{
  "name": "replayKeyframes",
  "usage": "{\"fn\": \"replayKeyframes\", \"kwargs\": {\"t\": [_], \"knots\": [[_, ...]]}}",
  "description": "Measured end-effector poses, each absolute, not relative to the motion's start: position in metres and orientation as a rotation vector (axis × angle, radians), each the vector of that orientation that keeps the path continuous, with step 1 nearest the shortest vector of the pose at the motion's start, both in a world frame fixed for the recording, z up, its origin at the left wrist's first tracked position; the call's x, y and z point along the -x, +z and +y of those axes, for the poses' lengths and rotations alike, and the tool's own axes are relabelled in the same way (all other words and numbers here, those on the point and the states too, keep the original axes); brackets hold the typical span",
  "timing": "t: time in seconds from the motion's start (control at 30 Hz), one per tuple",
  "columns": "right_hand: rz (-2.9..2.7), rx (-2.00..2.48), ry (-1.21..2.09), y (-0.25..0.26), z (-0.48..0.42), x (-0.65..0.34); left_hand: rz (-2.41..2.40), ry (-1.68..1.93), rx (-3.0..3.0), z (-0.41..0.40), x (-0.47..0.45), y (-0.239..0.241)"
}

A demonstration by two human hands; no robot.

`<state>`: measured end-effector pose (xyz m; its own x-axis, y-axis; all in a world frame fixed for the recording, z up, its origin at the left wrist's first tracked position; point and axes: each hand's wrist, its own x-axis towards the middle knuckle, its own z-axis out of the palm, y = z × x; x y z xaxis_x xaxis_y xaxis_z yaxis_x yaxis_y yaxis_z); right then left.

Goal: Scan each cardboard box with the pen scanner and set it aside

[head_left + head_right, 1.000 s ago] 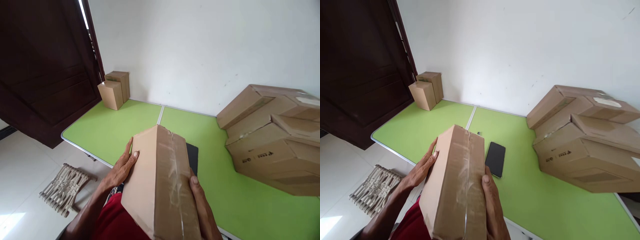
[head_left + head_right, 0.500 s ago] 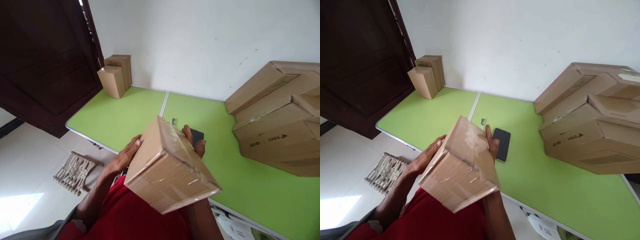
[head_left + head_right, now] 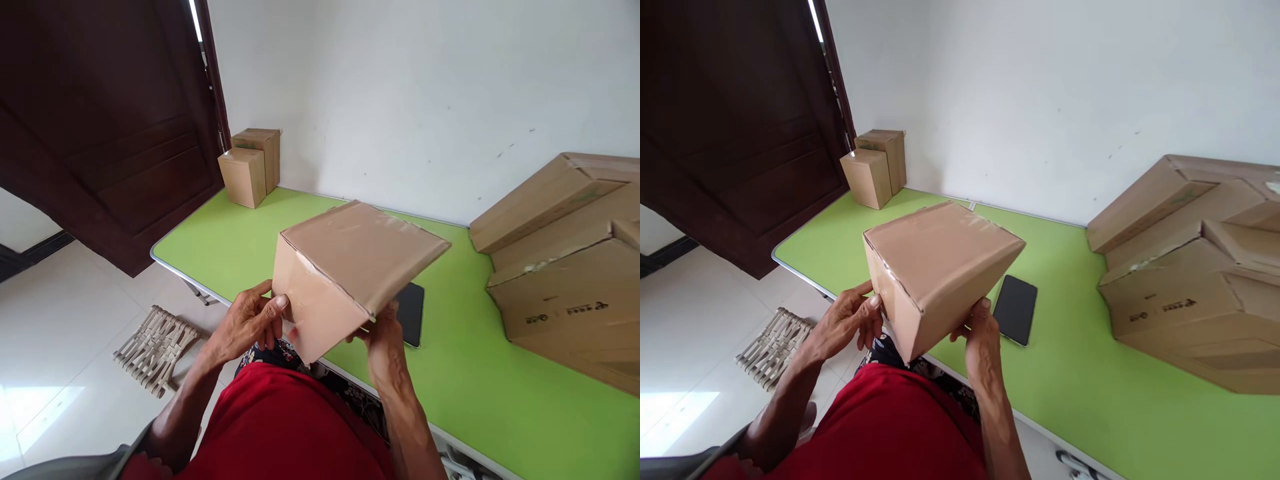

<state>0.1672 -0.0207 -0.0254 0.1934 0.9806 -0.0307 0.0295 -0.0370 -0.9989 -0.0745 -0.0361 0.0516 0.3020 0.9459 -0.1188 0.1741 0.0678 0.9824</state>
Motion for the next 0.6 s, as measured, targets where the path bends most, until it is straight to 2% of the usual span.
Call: {"fn": "replayKeyframes", "kwargs": {"t": [0.17, 0.3, 0.5, 0.6], "knots": [[-1.041, 1.419, 1.161, -0.014, -0.036, -0.183, 1.241, 0.771, -1.5, -0.03, 0.082, 0.051], [-1.223, 1.488, 1.17, 0.006, -0.049, -0.193, 1.311, 0.797, -1.512, -0.027, 0.083, 0.047], [-1.293, 1.484, 1.244, 0.016, -0.056, -0.198, 1.298, 1.085, -1.454, -0.026, 0.082, 0.046], [-1.315, 1.465, 1.248, 0.023, -0.05, -0.204, 1.157, 1.089, -1.4, -0.025, 0.087, 0.045]]}}
